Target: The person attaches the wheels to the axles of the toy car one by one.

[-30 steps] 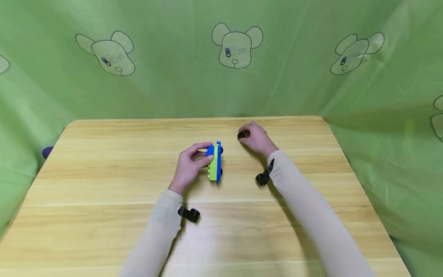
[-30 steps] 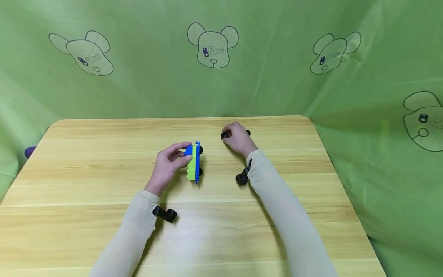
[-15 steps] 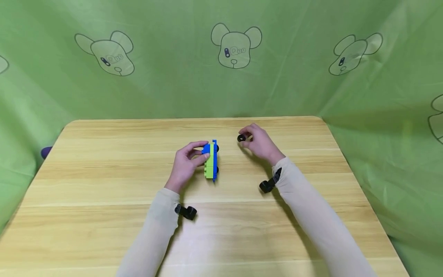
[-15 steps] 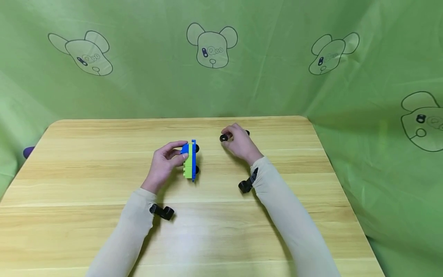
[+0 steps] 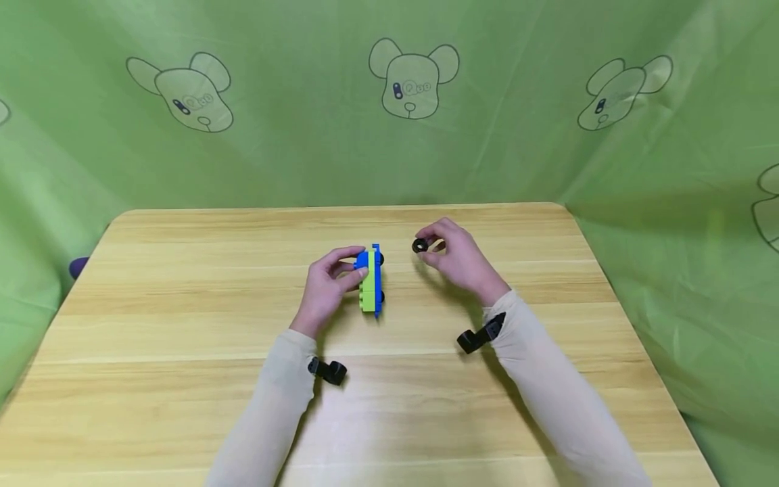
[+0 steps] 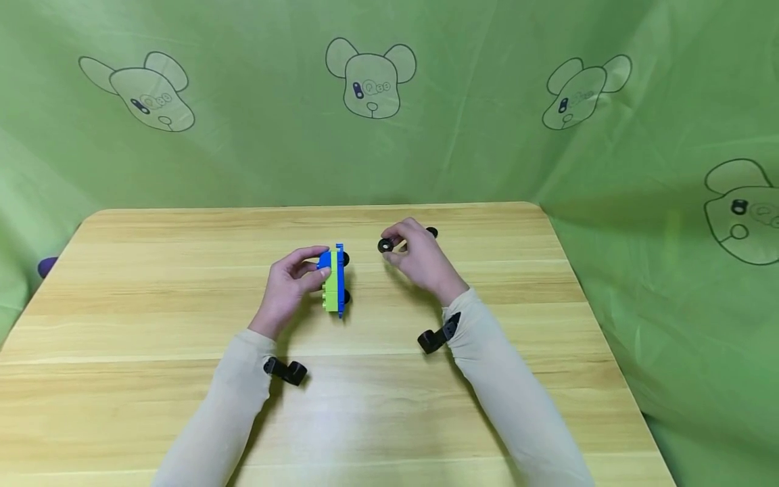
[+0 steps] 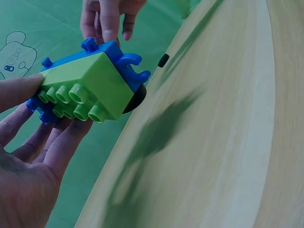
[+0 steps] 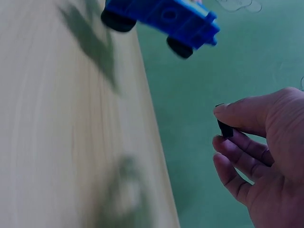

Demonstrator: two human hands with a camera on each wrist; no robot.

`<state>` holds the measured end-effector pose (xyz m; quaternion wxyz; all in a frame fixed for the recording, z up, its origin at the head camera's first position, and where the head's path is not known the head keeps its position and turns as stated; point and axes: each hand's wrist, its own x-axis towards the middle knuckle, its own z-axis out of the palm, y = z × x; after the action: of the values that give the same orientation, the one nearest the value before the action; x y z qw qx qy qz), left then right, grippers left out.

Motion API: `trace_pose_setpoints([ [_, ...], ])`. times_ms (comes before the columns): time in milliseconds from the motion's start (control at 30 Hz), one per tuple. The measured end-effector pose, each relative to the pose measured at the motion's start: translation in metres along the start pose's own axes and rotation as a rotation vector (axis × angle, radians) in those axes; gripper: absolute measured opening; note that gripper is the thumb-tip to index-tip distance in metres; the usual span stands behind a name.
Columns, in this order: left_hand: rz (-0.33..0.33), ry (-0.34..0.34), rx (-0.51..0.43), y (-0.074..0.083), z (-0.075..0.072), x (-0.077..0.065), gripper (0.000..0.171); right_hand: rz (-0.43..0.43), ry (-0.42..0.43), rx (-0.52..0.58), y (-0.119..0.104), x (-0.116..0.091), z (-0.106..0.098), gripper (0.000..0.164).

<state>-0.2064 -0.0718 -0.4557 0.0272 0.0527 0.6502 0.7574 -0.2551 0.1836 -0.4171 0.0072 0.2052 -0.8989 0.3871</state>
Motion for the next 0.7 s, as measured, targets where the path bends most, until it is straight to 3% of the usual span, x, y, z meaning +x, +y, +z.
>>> trace_pose_setpoints([
  [233,-0.007,0.002,-0.005,-0.001,0.0,0.001,0.038,-0.042,0.009,-0.026,-0.016,-0.008,-0.001,0.032],
  [700,-0.017,-0.005,0.012,-0.001,-0.004,0.001,0.039,-0.102,0.014,-0.065,-0.026,-0.019,-0.001,0.031],
])
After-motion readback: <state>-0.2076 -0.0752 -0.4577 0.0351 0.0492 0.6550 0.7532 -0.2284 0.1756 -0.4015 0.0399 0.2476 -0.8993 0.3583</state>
